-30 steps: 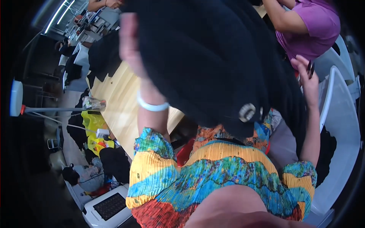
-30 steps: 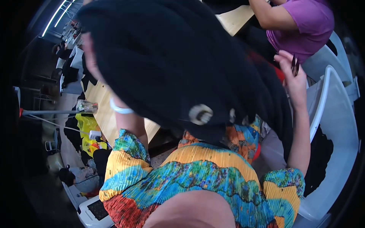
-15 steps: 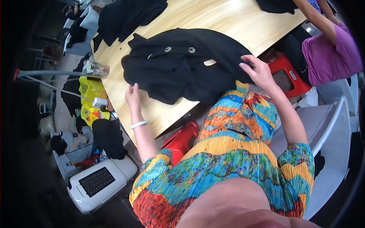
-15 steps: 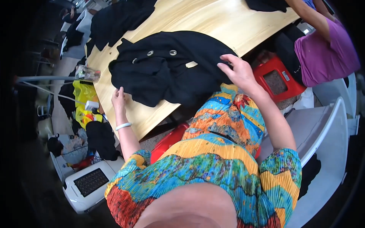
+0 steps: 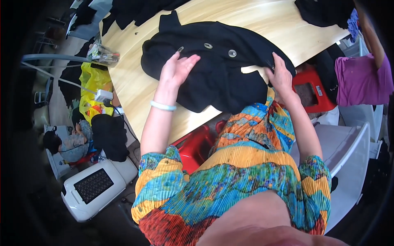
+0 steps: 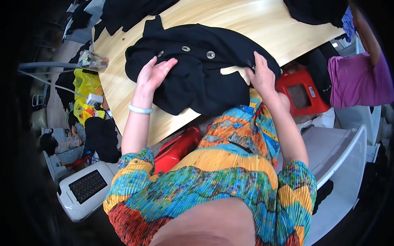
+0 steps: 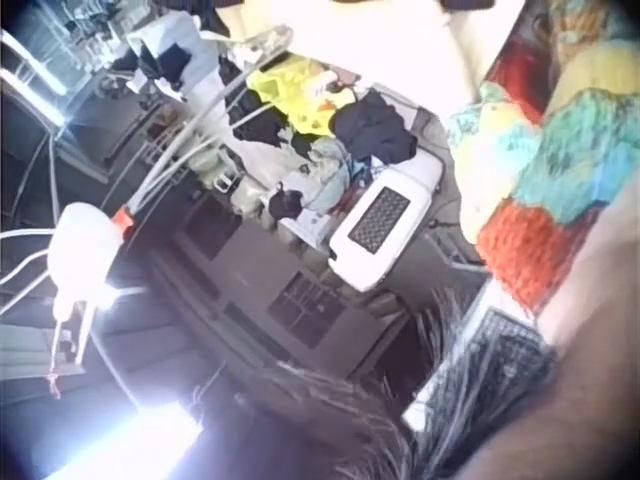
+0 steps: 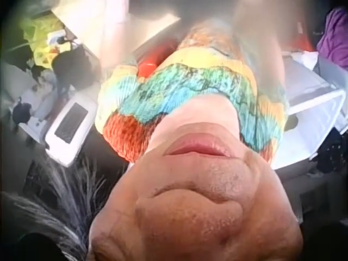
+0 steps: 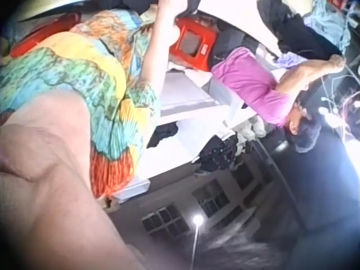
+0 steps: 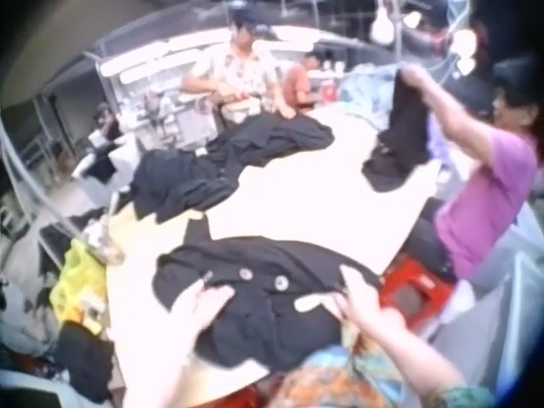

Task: Trimming loose threads from black garments using thread snips in a factory setting.

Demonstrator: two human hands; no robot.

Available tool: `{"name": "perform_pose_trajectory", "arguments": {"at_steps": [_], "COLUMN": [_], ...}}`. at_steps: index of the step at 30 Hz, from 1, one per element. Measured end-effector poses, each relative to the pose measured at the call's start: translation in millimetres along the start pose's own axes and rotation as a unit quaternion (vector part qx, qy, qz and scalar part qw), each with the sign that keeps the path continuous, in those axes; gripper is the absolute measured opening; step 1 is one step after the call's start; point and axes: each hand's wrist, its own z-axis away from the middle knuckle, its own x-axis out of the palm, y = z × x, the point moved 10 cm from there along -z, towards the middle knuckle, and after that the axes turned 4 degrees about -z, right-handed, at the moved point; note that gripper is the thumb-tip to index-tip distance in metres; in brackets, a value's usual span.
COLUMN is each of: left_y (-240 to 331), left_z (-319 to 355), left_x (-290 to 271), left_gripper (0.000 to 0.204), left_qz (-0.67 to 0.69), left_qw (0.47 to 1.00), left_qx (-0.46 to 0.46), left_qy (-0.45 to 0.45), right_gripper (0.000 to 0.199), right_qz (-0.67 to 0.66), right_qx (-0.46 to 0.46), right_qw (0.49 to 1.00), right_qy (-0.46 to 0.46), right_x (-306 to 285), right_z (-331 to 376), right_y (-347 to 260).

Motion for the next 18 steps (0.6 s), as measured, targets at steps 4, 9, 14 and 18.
{"name": "perform_pose_trajectory", "arguments": {"at_steps": [4,9,14,18], "left_y": [-21.9,4.2,120.3,221.1], "left_z": [-49.2,-92.6,-89.9,6.1], "left_x": [9.0,9.7,102.1,197.1], "left_gripper": [0.044,0.018,0.015,0.014], "left_qz": [-0.076,-0.146,-0.120,-0.146], "left_qw": [0.996,0.960,0.950,0.903], "left_qx": [-0.005,0.145,0.287,0.372], "left_qy": [0.048,0.189,0.027,-0.160], "right_gripper": [0.041,0.034,0.038,0.025], "right_qz": [-0.030,-0.126,-0.179,-0.262], "right_qx": [0.026,0.061,-0.031,-0.065], "right_qw": [0.999,0.989,0.983,0.962], "right_qy": [0.031,-0.040,-0.013,0.042], "right_x": [-13.5,-13.9,-77.3,-177.3], "right_z": [-7.5,-20.7,-89.4,-85.0], "right_y": [21.6,32.1,-29.3,-122.8]}}
